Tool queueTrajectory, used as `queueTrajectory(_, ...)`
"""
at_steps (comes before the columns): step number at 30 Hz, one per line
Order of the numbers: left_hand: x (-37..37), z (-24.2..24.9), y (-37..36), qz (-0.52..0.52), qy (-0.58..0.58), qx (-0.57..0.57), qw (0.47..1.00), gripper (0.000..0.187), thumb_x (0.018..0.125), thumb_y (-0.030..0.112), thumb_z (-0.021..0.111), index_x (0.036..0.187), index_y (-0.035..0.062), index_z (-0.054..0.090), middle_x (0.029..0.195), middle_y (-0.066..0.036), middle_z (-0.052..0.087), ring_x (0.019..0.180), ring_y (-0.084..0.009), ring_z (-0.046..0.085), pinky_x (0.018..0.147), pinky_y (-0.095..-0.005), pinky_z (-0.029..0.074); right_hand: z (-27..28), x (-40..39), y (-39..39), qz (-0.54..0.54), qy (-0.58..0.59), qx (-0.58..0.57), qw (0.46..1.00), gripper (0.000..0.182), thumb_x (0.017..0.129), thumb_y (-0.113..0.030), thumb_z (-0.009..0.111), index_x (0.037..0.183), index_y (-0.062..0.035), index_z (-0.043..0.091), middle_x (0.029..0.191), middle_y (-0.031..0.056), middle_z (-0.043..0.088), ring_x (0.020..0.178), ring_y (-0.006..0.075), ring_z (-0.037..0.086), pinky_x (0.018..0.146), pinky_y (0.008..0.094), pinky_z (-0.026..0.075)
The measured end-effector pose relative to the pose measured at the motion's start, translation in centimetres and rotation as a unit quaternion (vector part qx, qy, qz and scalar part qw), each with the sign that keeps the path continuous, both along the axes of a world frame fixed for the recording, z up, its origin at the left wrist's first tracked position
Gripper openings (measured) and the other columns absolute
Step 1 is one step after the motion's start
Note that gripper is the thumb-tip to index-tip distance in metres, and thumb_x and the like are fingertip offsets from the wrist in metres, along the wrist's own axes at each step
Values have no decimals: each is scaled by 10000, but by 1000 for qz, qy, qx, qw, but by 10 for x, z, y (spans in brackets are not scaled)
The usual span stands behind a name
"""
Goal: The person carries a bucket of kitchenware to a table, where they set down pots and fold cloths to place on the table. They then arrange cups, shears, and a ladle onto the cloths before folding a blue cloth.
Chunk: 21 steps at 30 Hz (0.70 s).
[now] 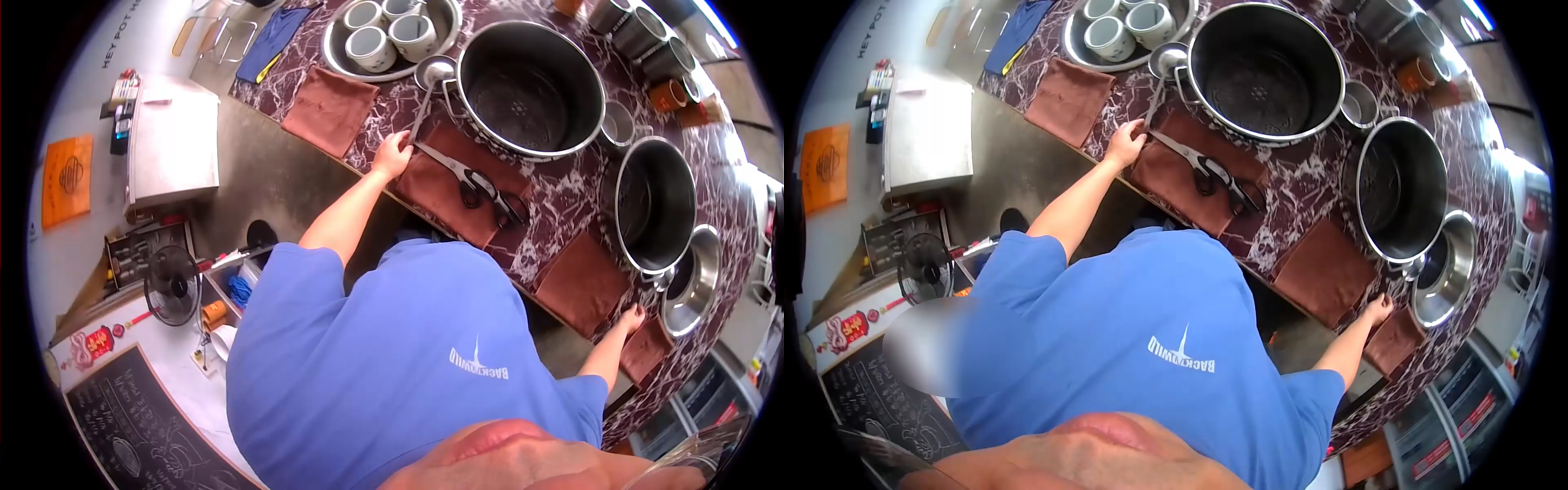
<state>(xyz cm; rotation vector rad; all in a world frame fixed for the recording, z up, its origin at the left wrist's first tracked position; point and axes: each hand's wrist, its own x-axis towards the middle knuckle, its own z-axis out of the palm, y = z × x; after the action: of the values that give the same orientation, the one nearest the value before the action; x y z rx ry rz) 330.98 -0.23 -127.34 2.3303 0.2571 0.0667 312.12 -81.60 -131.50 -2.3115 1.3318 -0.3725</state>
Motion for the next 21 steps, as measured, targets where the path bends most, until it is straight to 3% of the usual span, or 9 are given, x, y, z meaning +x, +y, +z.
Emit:
queueTrajectory(3,31,14,14,-7,-25,8,1000,371,812,201,641,1156,65,616,985,-134,624,944,-292,614,855,-381,489,37,22,41,-56,120,-91,987,425,815,-329,693,1155,-83,626,1118,140,665,1039,326,620,909,408,469)
queueTrajectory(5,67,24,34,7,-56,-2,998,286,819,201,624,1074,73,654,931,-127,625,911,-303,606,823,-398,490,60,30,68,-97,62,-91,989,460,815,-312,681,1183,-47,608,1138,187,646,1061,350,605,928,425,459)
queueTrajectory(7,121,15,64,25,-149,73,986,210,820,183,595,999,97,665,900,-131,618,896,-320,598,796,-417,492,70,34,101,-113,7,-98,989,484,815,-296,679,1180,8,587,1113,215,639,1034,355,607,921,422,461)
queueTrajectory(10,206,28,111,-30,-207,176,962,236,811,120,539,1001,140,677,893,-107,615,891,-326,588,774,-440,491,59,25,134,-16,7,-88,996,468,827,-265,663,1160,48,563,1102,216,624,1000,327,606,900,400,467)
queueTrajectory(12,256,27,142,-100,-134,306,937,309,832,148,489,1085,195,660,1003,-95,602,994,-292,568,828,-444,475,61,14,171,27,35,-58,997,443,863,-248,640,1179,49,545,1130,200,614,1041,302,596,914,384,464)
queueTrajectory(15,309,22,185,-186,-205,353,894,174,829,134,578,985,144,655,911,-83,603,889,-296,599,749,-433,499,62,3,227,34,37,39,998,399,905,-201,605,1211,42,526,1179,175,595,1087,267,579,935,357,454)
queueTrajectory(18,342,33,195,-161,-127,344,917,285,862,203,510,1101,226,664,1013,-81,607,1020,-289,589,884,-451,472,68,-1,274,23,70,40,996,378,903,-186,613,1198,37,534,1145,143,608,1046,235,585,905,344,464)
queueTrajectory(19,355,36,196,-164,-129,341,917,285,862,203,510,1101,226,664,1013,-81,607,1020,-289,589,884,-451,472,69,0,284,19,72,61,995,368,902,-182,616,1189,35,540,1129,131,613,1027,222,586,891,338,467)
queueTrajectory(21,375,40,197,-143,-194,341,909,256,844,162,590,1075,76,661,990,-121,639,970,-272,606,830,-389,496,70,5,305,32,36,53,997,325,898,-183,629,1151,12,570,1043,103,629,917,194,590,820,313,481)
